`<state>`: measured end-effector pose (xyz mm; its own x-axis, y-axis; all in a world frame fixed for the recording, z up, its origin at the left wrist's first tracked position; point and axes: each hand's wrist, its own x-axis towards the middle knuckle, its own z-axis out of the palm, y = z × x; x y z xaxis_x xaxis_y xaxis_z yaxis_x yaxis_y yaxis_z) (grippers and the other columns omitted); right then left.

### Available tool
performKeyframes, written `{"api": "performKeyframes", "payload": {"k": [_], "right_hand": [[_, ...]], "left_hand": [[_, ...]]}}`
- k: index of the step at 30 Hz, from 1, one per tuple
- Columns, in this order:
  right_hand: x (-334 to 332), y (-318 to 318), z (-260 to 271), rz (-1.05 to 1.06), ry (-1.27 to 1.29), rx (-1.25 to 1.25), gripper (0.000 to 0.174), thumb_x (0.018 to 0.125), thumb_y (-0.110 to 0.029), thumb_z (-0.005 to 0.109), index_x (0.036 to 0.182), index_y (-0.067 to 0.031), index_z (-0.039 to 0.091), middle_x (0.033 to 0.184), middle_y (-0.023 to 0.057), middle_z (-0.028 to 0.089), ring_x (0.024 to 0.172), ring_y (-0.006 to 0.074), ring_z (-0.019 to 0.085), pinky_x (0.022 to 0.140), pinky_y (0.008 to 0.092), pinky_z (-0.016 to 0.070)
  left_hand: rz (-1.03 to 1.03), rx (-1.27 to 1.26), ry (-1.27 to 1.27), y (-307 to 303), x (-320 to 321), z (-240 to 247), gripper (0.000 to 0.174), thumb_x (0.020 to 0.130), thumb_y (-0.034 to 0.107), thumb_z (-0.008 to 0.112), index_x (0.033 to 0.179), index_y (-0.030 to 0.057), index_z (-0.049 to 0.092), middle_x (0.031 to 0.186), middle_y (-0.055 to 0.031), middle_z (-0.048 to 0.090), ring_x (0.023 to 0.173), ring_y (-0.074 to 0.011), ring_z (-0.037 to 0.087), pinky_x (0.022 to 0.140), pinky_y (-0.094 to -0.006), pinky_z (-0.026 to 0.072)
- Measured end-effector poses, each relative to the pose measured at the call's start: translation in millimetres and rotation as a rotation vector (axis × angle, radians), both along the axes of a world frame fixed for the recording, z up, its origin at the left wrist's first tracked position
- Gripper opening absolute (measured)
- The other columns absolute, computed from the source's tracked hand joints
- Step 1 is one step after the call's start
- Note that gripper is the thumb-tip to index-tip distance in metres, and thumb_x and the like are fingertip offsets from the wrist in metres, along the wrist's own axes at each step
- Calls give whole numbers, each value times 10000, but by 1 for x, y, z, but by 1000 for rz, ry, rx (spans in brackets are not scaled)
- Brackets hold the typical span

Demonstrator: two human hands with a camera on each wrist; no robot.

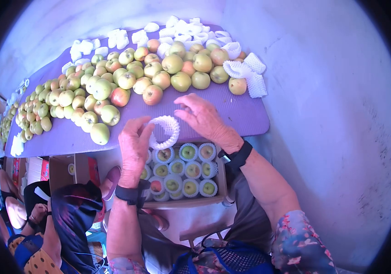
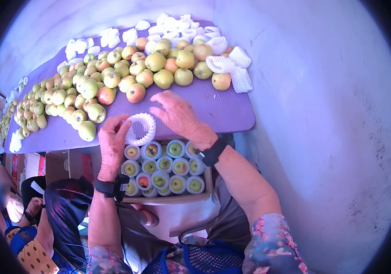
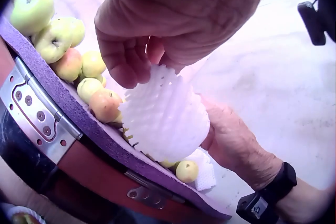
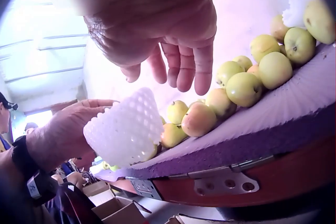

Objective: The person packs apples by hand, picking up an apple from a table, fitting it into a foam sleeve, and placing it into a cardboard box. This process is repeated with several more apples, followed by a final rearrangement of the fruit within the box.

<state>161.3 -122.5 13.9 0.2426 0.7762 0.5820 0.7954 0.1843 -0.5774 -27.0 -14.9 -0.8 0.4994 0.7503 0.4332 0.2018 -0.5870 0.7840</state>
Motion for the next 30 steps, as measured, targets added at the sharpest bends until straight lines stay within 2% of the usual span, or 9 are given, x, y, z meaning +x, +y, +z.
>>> {"api": "performKeyframes", "payload": {"k": [5, 8, 14, 17, 20, 23, 26, 30], "right_hand": [[17, -4, -8, 0, 64, -118, 207, 849, -70, 658, 1039, 7, 631, 928, 154, 654, 842, 264, 661, 755, 363, 524], [18, -3, -12, 4, -26, -162, 193, 839, -57, 657, 1019, 12, 641, 896, 147, 664, 821, 257, 665, 755, 355, 531], [13, 1, -11, -16, 0, -188, 207, 823, -71, 674, 1011, 9, 645, 880, 136, 672, 816, 259, 667, 738, 356, 532], [22, 13, -6, -102, -10, -41, 239, 814, -89, 688, 1028, 5, 640, 909, 145, 667, 828, 266, 666, 739, 369, 531], [32, 33, 19, -244, -156, 16, 325, 817, -120, 691, 1112, -10, 611, 1016, 166, 648, 946, 293, 639, 827, 403, 511], [54, 63, 32, -286, -282, -2, 431, 834, -187, 682, 1215, -31, 557, 1121, 187, 611, 1081, 337, 577, 931, 446, 460], [61, 92, 43, -350, -270, -210, 499, 852, -272, 662, 1275, -52, 514, 1169, 199, 592, 1147, 368, 528, 984, 478, 417], [66, 128, 32, -455, -352, -368, 550, 844, -348, 663, 1292, -71, 505, 1186, 196, 596, 1142, 373, 538, 963, 488, 428]], "left_hand": [[6, 49, 19, -2, -1, 4, 153, 806, 106, 719, 942, 35, 717, 775, -119, 617, 677, -243, 629, 632, -357, 497], [33, 66, -5, -2, -1, 7, 156, 831, 104, 727, 957, 12, 711, 735, -57, 570, 635, -138, 555, 618, -278, 469], [63, 92, -38, -1, -3, 9, 143, 830, 94, 719, 950, 17, 709, 729, -64, 562, 623, -148, 550, 609, -281, 467], [46, 122, -50, -2, -4, 7, 145, 832, 95, 716, 953, 16, 707, 730, -69, 561, 616, -150, 544, 606, -287, 468], [63, 105, 22, -2, -7, 9, 135, 830, 101, 717, 932, 14, 700, 726, -68, 564, 611, -147, 540, 604, -290, 470], [92, 65, 7, -1, -7, 15, 122, 830, 106, 715, 904, 11, 689, 713, -63, 562, 607, -137, 533, 602, -286, 467], [118, 59, -18, 1, -6, 15, 120, 832, 106, 713, 888, 7, 675, 705, -52, 564, 607, -122, 523, 600, -278, 462], [132, 29, -77, 1, -6, 17, 119, 836, 103, 710, 890, 6, 668, 711, -41, 570, 612, -106, 514, 599, -270, 458]]}}
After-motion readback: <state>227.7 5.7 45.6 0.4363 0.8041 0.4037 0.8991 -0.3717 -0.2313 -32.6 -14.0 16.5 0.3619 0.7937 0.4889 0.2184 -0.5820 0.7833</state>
